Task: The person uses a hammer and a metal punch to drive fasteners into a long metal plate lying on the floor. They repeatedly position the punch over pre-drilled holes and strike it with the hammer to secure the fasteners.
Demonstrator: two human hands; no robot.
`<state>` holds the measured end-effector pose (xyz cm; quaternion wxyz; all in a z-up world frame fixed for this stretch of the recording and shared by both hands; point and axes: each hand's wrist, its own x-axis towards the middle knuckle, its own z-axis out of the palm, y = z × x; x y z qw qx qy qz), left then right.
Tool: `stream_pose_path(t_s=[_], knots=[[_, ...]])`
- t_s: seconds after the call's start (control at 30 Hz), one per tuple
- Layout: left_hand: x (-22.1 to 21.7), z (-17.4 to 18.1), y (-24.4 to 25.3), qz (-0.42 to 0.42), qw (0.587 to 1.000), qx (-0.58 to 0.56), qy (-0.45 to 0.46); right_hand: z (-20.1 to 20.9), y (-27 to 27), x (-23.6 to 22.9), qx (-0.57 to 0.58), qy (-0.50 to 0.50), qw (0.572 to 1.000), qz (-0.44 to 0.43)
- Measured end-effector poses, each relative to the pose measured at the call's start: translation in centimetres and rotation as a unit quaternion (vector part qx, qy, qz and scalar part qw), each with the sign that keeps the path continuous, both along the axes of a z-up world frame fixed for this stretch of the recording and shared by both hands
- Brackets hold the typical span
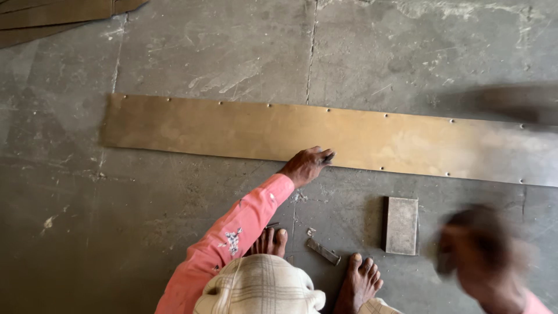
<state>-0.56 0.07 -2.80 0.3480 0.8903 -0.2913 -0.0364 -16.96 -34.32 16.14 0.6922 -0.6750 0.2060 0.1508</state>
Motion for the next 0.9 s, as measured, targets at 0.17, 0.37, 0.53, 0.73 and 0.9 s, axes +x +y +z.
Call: stream_pose_path(t_s=[0.17, 0.37, 0.53, 0.73, 0.9], knots=[[-0.6, -1.4, 0.7, -0.028, 0.999, 0.006, -0.046, -3.3, 1.3, 0.5, -0.458, -0.524, 0.643, 0.318], [0.9, -1.1, -0.1, 0.041, 0.999, -0.004, 0.033, -6.8, 2.8, -1.7, -0.340, -0.081, 0.898, 0.267], [-0.3, -1.0, -2.6, 0.053, 0.985, 0.128, -0.100, -13.6, 4.4, -7.4, -0.089, 0.233, 0.951, 0.181], [-0.8, -1.6, 0.0, 0.146, 0.963, -0.148, 0.170, -23.3, 6.2, -13.6, 0.088, -0.289, 0.929, 0.216], [-2.9, -2.4, 2.8, 0.374, 0.898, -0.214, 0.089, -24.1, 5.4, -14.3, 0.161, 0.274, 0.944, 0.085]])
